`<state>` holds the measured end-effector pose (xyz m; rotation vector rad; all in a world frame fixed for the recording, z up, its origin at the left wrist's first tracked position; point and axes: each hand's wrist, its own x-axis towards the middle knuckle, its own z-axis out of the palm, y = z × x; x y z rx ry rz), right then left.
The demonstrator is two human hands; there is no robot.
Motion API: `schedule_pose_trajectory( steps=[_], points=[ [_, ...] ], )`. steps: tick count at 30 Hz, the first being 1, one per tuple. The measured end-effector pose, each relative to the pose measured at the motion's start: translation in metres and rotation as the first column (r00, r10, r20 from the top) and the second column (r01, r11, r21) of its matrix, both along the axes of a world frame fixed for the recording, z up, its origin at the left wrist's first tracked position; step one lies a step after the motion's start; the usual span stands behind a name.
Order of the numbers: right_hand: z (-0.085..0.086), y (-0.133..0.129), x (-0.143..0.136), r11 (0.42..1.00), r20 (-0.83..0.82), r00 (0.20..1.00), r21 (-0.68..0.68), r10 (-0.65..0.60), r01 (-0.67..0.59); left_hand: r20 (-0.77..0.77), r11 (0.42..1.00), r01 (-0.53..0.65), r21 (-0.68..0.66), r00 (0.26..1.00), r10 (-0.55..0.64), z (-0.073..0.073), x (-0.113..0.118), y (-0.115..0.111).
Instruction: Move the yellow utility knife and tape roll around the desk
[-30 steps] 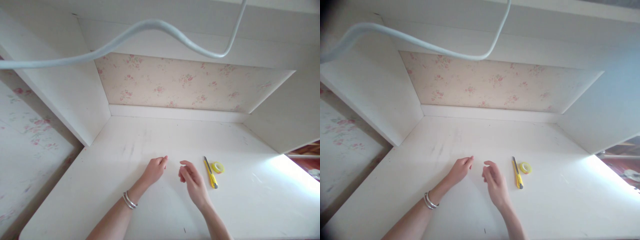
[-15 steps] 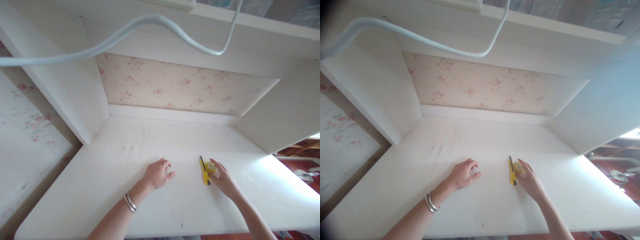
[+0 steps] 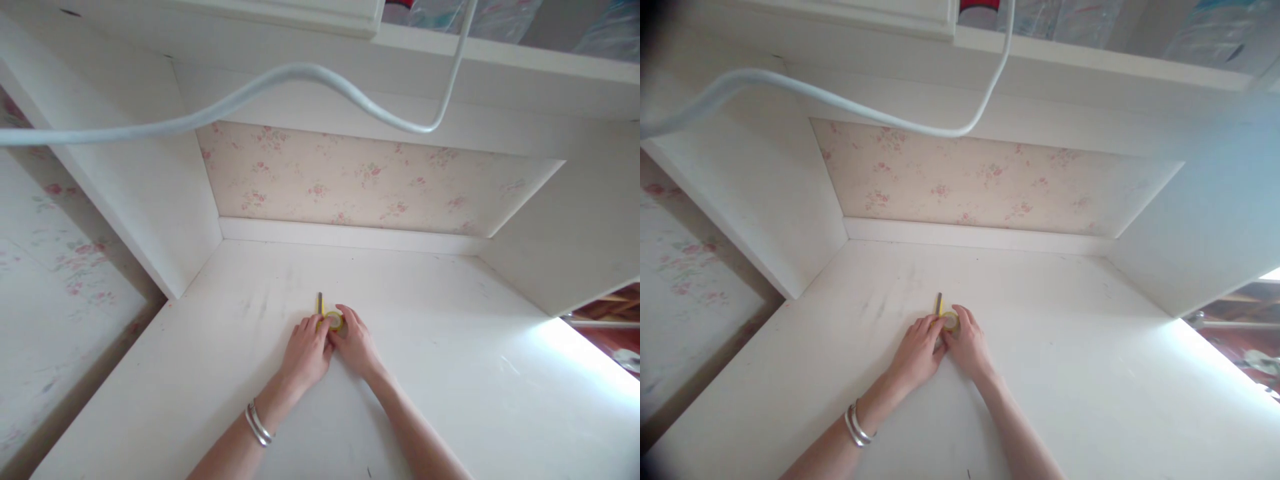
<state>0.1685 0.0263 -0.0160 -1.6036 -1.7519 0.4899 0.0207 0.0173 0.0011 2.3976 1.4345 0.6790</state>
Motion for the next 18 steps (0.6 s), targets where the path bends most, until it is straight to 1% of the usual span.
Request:
schedule_pose_trajectory(
  steps=[2,4,7,10,12,14,18],
  points=[
    [-0.001,0.008,-0.01,1.0,-0.033,0.999,-0.015,0.003,-0.003,0.002,0.999,-0.052,-0.015,0.999,0.052,-0.002,-0.01,0.009],
    [-0.003,0.012,-0.014,1.0,-0.061,0.998,-0.02,0.012,-0.014,0.007,0.996,-0.087,-0.025,0.996,0.087,-0.005,-0.017,0.016],
    [-0.006,0.01,-0.01,0.995,-0.086,0.992,0.001,0.096,-0.097,0.02,0.994,-0.101,-0.037,0.995,0.102,-0.008,-0.024,0.024],
    [-0.005,0.005,-0.003,0.982,-0.06,0.98,0.023,0.19,-0.189,0.036,0.994,-0.105,-0.045,0.994,0.106,-0.009,-0.027,0.027],
    [-0.004,0.002,-0.001,0.976,-0.038,0.975,0.017,0.219,-0.219,0.046,0.994,-0.106,-0.038,0.993,0.108,-0.009,-0.028,0.029],
    [-0.003,0.001,-0.002,0.978,-0.038,0.978,0.001,0.207,-0.207,0.062,0.994,-0.11,-0.024,0.992,0.112,-0.008,-0.028,0.029],
    [-0.007,0.002,-0.008,0.993,-0.057,0.992,-0.013,0.116,-0.117,0.114,0.992,-0.129,-0.002,0.985,0.129,-0.005,-0.025,0.027]
  ],
)
